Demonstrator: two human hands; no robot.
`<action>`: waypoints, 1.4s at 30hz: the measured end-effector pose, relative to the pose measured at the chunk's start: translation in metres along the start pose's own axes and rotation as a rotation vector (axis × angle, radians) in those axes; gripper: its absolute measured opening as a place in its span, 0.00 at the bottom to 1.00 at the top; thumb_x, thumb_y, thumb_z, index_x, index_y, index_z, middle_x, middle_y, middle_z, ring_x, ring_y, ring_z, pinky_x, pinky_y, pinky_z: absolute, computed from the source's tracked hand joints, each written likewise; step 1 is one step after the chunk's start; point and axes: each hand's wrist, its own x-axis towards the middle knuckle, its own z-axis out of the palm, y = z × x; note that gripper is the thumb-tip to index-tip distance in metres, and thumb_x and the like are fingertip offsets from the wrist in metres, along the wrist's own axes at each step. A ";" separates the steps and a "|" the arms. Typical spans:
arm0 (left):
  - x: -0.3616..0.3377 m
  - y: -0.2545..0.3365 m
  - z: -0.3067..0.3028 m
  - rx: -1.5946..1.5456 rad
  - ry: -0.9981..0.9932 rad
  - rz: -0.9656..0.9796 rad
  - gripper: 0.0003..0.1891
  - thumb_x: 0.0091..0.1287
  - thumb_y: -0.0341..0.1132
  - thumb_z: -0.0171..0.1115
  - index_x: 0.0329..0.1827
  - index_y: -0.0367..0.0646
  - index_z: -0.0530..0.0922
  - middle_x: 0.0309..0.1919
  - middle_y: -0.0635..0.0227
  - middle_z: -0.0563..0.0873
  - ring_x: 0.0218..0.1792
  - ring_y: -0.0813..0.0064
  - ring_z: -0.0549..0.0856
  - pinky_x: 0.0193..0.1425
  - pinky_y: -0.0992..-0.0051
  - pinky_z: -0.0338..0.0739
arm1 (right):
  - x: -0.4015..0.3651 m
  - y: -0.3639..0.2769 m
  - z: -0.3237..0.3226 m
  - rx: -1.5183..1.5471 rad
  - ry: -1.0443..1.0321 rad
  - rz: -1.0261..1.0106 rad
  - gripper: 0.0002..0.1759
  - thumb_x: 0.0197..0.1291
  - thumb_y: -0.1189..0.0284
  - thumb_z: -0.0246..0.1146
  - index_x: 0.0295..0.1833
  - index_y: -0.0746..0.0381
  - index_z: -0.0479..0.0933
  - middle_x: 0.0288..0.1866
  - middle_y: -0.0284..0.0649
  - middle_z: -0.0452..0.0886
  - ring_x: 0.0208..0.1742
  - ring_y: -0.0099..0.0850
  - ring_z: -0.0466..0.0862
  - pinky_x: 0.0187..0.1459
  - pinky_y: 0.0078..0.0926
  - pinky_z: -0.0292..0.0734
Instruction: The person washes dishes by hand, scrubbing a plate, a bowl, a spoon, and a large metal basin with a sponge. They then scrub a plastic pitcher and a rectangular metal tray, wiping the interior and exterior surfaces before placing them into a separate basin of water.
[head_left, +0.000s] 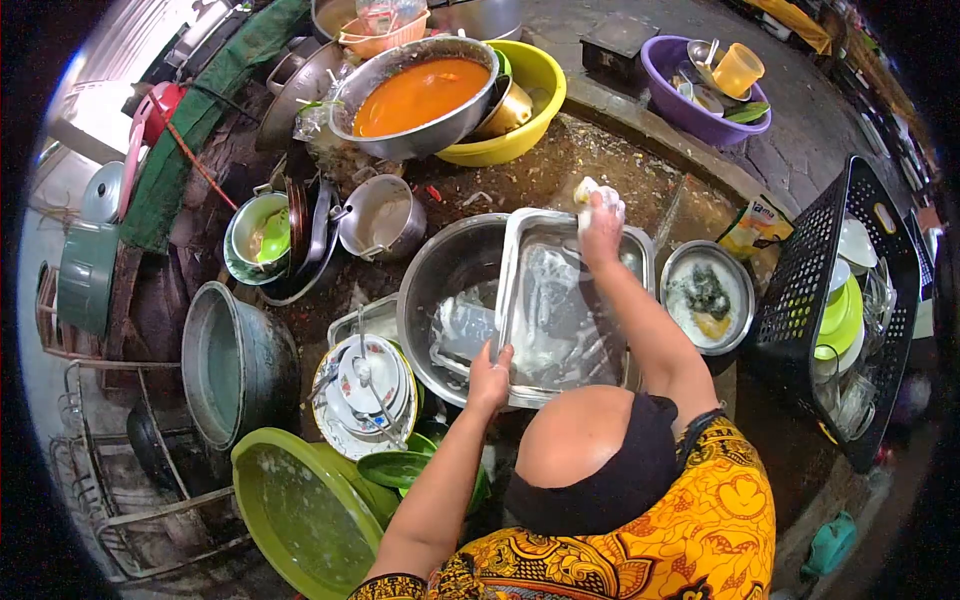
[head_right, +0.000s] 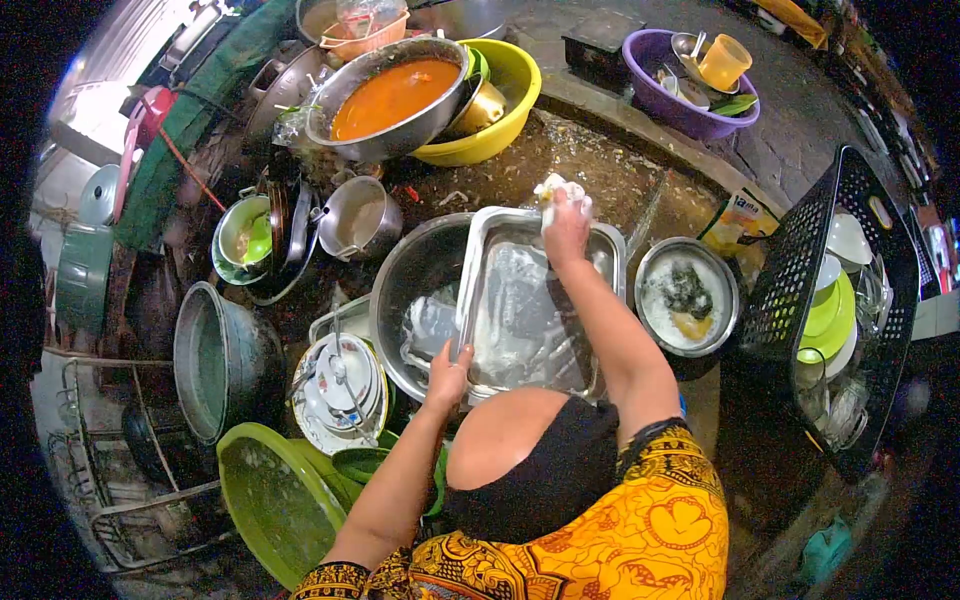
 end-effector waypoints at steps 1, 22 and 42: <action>0.006 -0.011 0.001 0.072 0.093 0.064 0.28 0.65 0.43 0.58 0.58 0.28 0.68 0.48 0.49 0.80 0.49 0.64 0.78 0.56 0.72 0.69 | -0.011 -0.006 -0.006 0.024 0.001 0.009 0.15 0.55 0.73 0.55 0.48 0.66 0.73 0.45 0.54 0.74 0.48 0.48 0.72 0.50 0.42 0.67; 0.011 0.000 0.002 0.020 0.198 0.218 0.17 0.67 0.36 0.55 0.54 0.33 0.72 0.39 0.59 0.83 0.39 0.73 0.78 0.48 0.73 0.71 | -0.045 -0.038 -0.026 0.167 -0.235 -0.087 0.23 0.48 0.77 0.57 0.54 0.59 0.70 0.45 0.52 0.77 0.53 0.53 0.73 0.56 0.45 0.67; -0.003 0.022 -0.014 0.108 0.248 0.260 0.18 0.66 0.41 0.54 0.54 0.41 0.75 0.40 0.47 0.82 0.44 0.48 0.80 0.48 0.62 0.73 | 0.008 0.027 -0.050 -0.055 -0.100 -0.132 0.20 0.50 0.78 0.57 0.51 0.56 0.76 0.54 0.46 0.74 0.54 0.47 0.73 0.53 0.40 0.69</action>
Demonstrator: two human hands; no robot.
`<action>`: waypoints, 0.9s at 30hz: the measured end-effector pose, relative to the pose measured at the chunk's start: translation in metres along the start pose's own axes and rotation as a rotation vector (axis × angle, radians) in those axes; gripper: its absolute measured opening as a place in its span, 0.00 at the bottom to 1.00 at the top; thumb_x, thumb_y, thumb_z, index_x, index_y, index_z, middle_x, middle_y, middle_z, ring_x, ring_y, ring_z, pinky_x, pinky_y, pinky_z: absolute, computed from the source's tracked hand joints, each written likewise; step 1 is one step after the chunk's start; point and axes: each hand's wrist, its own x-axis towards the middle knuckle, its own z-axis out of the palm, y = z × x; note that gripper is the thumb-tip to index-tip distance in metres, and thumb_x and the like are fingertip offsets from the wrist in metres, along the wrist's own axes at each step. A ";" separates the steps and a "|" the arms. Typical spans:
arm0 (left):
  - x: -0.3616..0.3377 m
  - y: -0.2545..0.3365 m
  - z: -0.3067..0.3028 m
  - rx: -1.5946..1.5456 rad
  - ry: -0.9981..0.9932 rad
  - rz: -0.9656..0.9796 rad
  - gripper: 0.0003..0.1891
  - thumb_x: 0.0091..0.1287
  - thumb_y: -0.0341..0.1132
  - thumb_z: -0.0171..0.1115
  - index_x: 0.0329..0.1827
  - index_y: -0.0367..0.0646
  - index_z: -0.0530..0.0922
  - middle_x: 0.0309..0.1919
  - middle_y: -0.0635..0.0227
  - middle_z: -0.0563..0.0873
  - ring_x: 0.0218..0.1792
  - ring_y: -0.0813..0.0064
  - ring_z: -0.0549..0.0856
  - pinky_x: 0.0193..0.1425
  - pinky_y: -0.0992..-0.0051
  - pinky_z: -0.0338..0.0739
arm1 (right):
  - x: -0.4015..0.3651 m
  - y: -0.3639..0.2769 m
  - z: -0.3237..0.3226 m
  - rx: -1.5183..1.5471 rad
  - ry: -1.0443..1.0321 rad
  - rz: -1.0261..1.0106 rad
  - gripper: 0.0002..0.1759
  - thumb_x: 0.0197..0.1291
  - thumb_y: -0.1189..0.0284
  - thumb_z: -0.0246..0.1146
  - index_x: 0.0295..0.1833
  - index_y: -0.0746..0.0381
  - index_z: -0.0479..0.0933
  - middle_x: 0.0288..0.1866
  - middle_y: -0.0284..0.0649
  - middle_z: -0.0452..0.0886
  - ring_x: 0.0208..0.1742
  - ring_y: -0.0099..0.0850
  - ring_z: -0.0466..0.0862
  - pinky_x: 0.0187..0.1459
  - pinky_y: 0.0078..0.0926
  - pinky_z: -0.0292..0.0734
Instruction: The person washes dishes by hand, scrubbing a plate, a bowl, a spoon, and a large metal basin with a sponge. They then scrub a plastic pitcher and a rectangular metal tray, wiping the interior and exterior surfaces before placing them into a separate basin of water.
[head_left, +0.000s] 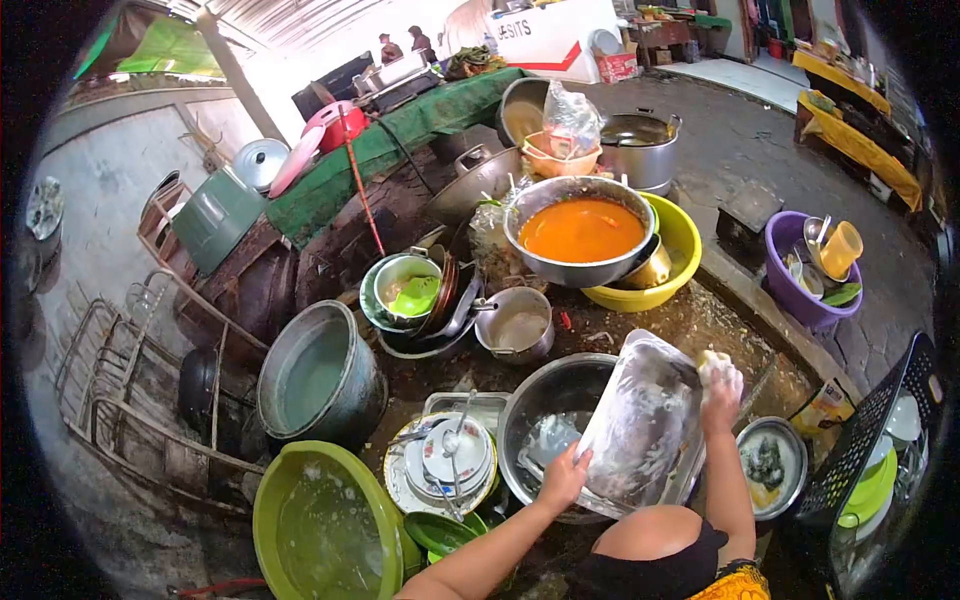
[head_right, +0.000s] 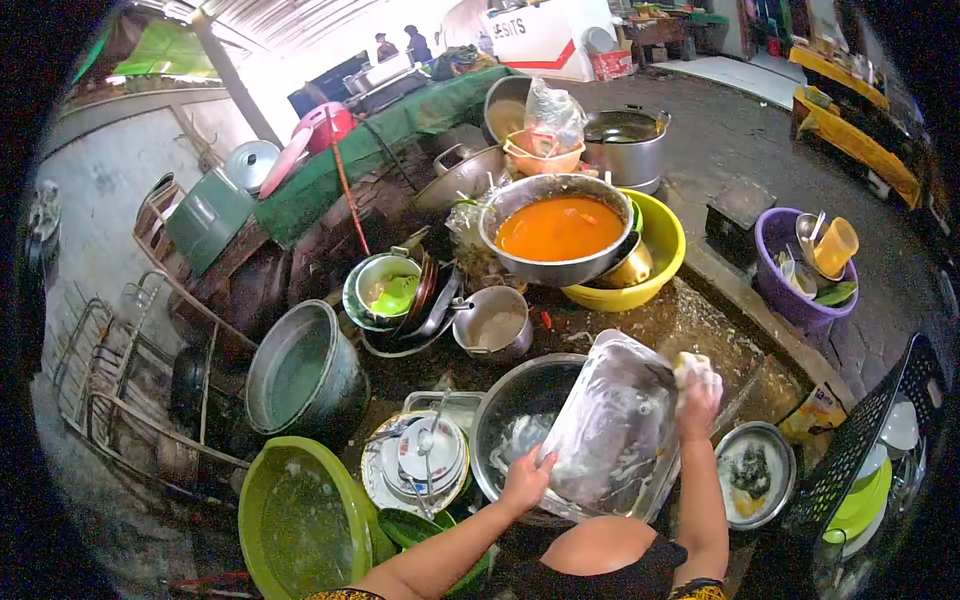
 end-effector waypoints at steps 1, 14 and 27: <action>0.000 0.010 -0.003 0.001 0.003 -0.002 0.18 0.66 0.41 0.54 0.54 0.41 0.75 0.40 0.47 0.82 0.44 0.48 0.80 0.48 0.62 0.73 | -0.003 0.003 0.007 0.041 0.120 -0.216 0.19 0.49 0.77 0.57 0.50 0.56 0.76 0.54 0.47 0.74 0.54 0.50 0.72 0.53 0.42 0.69; 0.001 0.035 0.001 0.146 0.102 0.291 0.19 0.67 0.38 0.52 0.61 0.47 0.71 0.42 0.50 0.80 0.44 0.50 0.79 0.48 0.59 0.73 | 0.008 -0.030 -0.023 -0.140 0.078 -0.293 0.19 0.53 0.73 0.55 0.53 0.53 0.75 0.54 0.45 0.73 0.55 0.47 0.72 0.54 0.44 0.69; -0.015 0.100 0.019 0.254 0.109 0.770 0.23 0.60 0.30 0.60 0.61 0.55 0.73 0.42 0.54 0.78 0.38 0.56 0.80 0.40 0.66 0.76 | -0.009 0.039 -0.038 -0.163 0.058 0.335 0.13 0.56 0.70 0.57 0.46 0.62 0.76 0.42 0.49 0.74 0.44 0.49 0.72 0.43 0.43 0.68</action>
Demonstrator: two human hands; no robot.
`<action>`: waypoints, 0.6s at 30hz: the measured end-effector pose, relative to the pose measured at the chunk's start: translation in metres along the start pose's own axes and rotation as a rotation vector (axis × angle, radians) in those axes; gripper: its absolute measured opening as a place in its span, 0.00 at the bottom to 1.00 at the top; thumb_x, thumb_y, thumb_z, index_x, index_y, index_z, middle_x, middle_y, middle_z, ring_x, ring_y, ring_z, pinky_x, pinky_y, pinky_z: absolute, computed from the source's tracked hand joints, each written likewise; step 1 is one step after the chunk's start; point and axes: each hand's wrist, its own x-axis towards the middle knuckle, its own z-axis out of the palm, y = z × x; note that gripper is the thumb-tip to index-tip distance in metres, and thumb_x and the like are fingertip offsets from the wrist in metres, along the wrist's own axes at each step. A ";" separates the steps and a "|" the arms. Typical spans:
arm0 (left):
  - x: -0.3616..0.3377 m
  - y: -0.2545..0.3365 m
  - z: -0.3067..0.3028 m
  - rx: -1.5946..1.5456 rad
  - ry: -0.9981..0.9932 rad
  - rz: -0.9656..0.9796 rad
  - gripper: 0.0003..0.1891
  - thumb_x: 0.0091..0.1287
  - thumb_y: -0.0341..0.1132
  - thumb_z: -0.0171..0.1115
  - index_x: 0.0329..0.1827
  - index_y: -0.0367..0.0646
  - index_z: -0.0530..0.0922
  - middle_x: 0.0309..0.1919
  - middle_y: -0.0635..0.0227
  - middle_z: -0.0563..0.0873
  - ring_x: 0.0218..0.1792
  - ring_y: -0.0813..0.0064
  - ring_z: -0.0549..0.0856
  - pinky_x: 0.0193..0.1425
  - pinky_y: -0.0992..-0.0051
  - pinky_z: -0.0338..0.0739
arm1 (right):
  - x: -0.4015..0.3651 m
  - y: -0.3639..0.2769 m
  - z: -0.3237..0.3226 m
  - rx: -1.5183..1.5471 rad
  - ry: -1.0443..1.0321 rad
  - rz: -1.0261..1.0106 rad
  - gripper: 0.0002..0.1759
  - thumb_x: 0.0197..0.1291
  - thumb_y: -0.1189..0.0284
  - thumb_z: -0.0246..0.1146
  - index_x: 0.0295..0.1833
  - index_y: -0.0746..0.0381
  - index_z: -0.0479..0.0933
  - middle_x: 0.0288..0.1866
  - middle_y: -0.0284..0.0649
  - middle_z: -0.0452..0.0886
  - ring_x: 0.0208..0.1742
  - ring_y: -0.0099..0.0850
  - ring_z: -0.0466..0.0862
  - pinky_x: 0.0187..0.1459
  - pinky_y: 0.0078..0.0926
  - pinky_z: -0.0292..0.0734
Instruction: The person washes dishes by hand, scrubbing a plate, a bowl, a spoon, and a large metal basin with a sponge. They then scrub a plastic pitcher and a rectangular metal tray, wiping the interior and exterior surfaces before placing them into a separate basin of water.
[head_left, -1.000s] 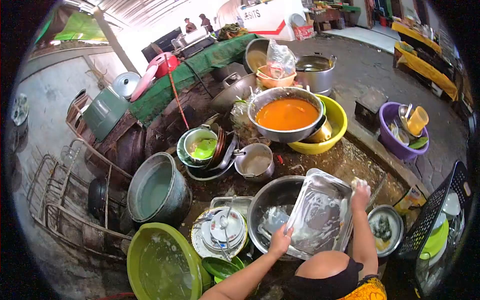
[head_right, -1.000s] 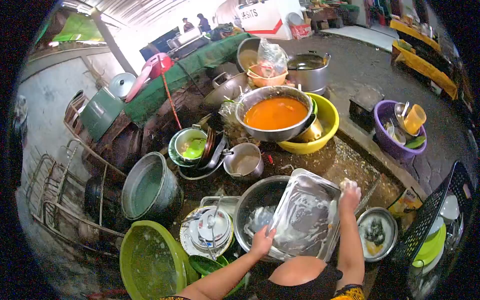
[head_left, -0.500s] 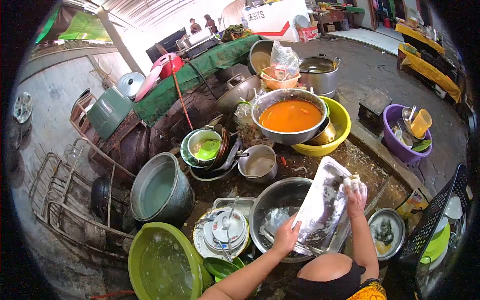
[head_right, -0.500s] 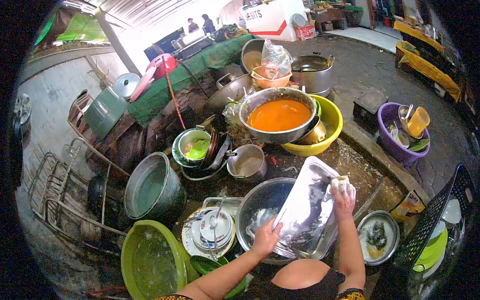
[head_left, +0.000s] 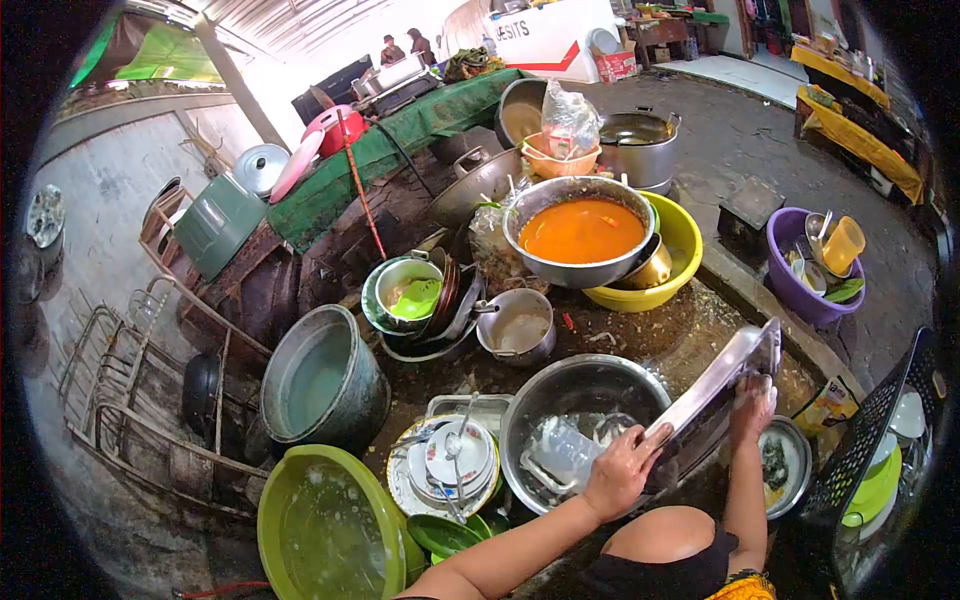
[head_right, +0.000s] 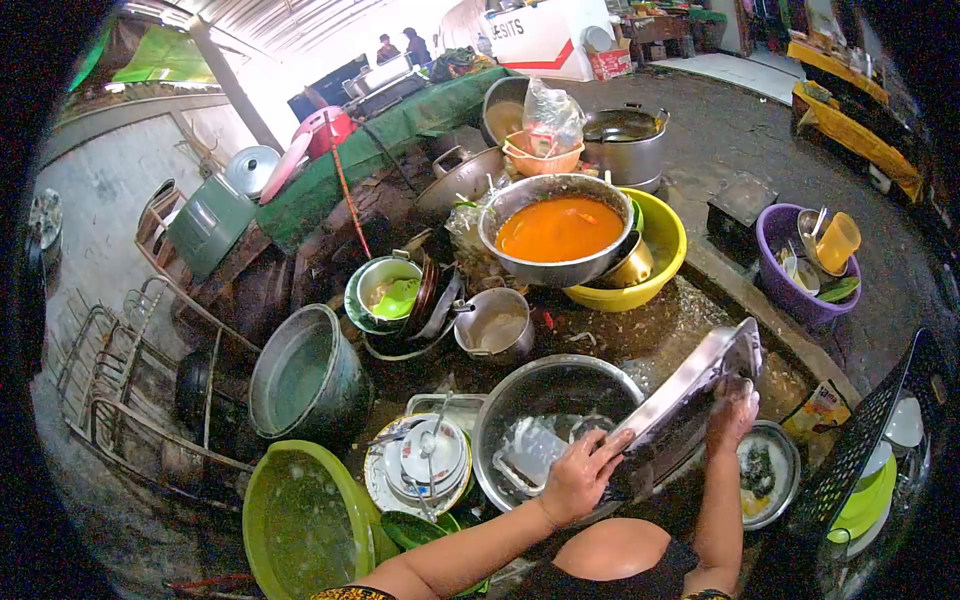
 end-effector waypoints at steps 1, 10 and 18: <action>0.000 -0.001 0.003 -0.002 0.001 -0.001 0.23 0.60 0.30 0.60 0.61 0.55 0.73 0.42 0.54 0.78 0.38 0.56 0.80 0.40 0.66 0.76 | -0.001 0.002 -0.008 -0.042 -0.041 -0.028 0.14 0.57 0.69 0.56 0.47 0.62 0.76 0.44 0.49 0.74 0.45 0.49 0.73 0.45 0.43 0.69; 0.001 0.008 0.013 -0.044 0.012 0.124 0.24 0.57 0.31 0.63 0.59 0.56 0.75 0.46 0.56 0.77 0.38 0.59 0.80 0.41 0.67 0.77 | -0.026 -0.002 -0.042 -0.091 -0.319 -0.129 0.19 0.50 0.70 0.59 0.50 0.62 0.76 0.43 0.47 0.78 0.44 0.47 0.77 0.46 0.40 0.72; 0.016 0.009 0.016 -0.062 0.038 0.250 0.25 0.54 0.25 0.61 0.57 0.53 0.76 0.46 0.58 0.77 0.38 0.61 0.81 0.41 0.69 0.78 | -0.071 -0.015 0.016 1.406 -0.364 0.242 0.21 0.59 0.66 0.52 0.56 0.62 0.72 0.52 0.44 0.77 0.51 0.46 0.76 0.54 0.40 0.70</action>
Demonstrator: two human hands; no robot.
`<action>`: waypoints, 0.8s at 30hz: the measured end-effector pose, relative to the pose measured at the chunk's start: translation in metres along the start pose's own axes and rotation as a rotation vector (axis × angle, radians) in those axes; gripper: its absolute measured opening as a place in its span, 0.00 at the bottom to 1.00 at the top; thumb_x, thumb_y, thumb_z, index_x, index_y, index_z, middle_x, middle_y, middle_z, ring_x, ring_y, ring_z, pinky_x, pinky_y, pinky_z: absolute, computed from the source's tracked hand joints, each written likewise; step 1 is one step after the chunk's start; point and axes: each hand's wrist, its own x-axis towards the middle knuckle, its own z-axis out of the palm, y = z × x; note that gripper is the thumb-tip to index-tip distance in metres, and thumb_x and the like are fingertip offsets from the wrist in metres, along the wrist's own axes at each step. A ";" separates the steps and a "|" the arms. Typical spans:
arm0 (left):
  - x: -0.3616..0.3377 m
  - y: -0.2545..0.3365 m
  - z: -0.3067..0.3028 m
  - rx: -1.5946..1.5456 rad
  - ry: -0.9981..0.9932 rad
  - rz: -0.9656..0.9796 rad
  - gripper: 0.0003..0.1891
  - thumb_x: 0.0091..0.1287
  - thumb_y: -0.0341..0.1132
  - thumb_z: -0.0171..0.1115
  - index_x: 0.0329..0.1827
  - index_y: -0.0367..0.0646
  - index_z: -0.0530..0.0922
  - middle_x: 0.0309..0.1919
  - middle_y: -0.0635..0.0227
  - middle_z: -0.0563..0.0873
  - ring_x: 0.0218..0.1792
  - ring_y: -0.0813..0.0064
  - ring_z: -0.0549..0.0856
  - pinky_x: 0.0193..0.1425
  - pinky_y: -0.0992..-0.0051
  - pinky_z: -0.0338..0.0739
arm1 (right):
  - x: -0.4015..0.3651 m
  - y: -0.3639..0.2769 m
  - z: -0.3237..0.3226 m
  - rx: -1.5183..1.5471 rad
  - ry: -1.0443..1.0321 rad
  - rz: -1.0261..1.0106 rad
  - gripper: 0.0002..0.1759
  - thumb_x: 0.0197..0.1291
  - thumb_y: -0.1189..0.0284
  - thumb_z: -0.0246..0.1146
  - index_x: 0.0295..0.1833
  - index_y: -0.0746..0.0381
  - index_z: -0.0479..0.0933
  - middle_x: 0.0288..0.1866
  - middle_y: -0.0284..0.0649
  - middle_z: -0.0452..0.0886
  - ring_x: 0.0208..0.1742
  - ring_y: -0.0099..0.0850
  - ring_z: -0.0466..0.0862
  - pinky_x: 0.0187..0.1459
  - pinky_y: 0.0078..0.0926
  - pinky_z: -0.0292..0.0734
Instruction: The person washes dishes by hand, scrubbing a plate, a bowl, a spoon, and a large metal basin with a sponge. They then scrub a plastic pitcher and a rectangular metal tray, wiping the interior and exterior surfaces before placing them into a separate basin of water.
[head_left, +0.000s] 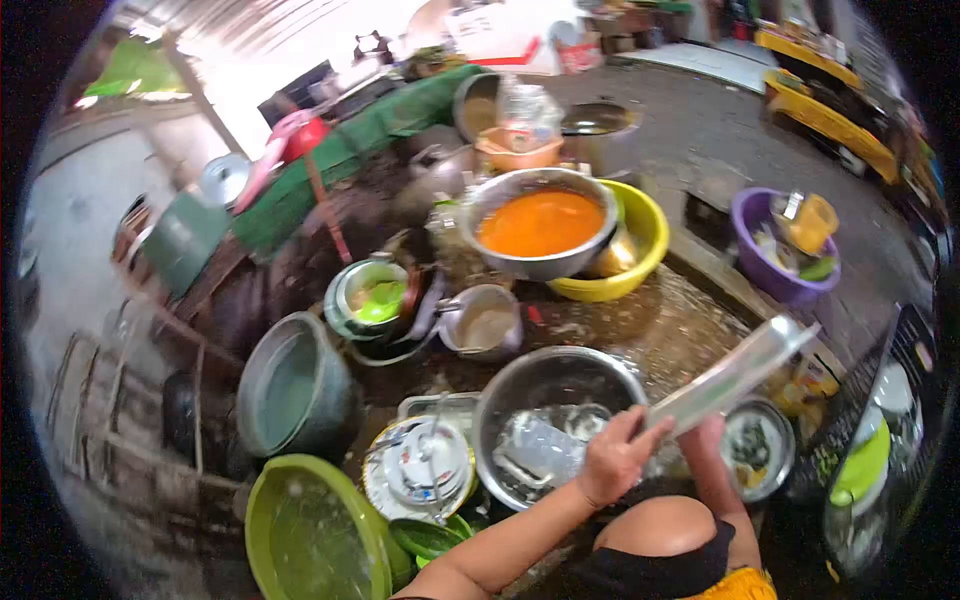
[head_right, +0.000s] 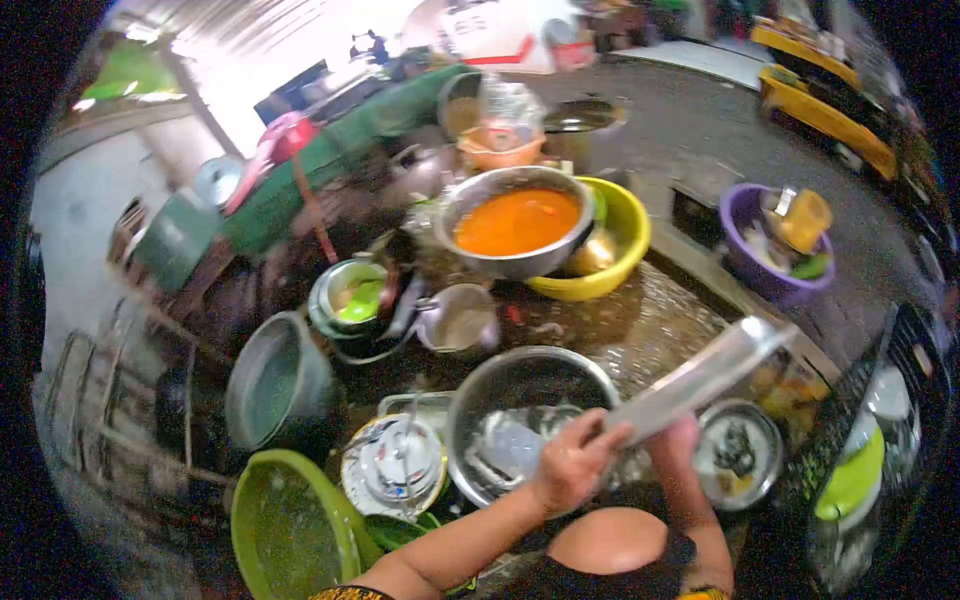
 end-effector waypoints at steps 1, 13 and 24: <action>0.004 -0.003 0.002 0.021 0.020 0.055 0.24 0.54 0.24 0.60 0.56 0.51 0.77 0.44 0.58 0.78 0.38 0.62 0.81 0.41 0.69 0.77 | -0.002 -0.004 0.011 0.295 0.009 0.182 0.19 0.60 0.67 0.50 0.54 0.62 0.73 0.50 0.45 0.78 0.50 0.46 0.77 0.54 0.40 0.70; 0.000 -0.021 0.009 -0.065 0.131 -0.077 0.22 0.52 0.20 0.60 0.52 0.45 0.79 0.46 0.54 0.78 0.42 0.56 0.79 0.46 0.67 0.75 | 0.005 -0.050 0.013 -1.429 -0.483 0.130 0.16 0.56 0.62 0.54 0.34 0.62 0.80 0.39 0.47 0.79 0.43 0.45 0.80 0.41 0.44 0.76; -0.053 -0.068 0.027 -0.333 0.381 -0.802 0.15 0.68 0.31 0.52 0.55 0.31 0.72 0.44 0.55 0.79 0.43 0.66 0.78 0.49 0.70 0.71 | -0.010 -0.061 0.048 -1.232 -0.231 -0.125 0.18 0.48 0.69 0.59 0.47 0.59 0.72 0.41 0.52 0.75 0.42 0.49 0.78 0.43 0.44 0.75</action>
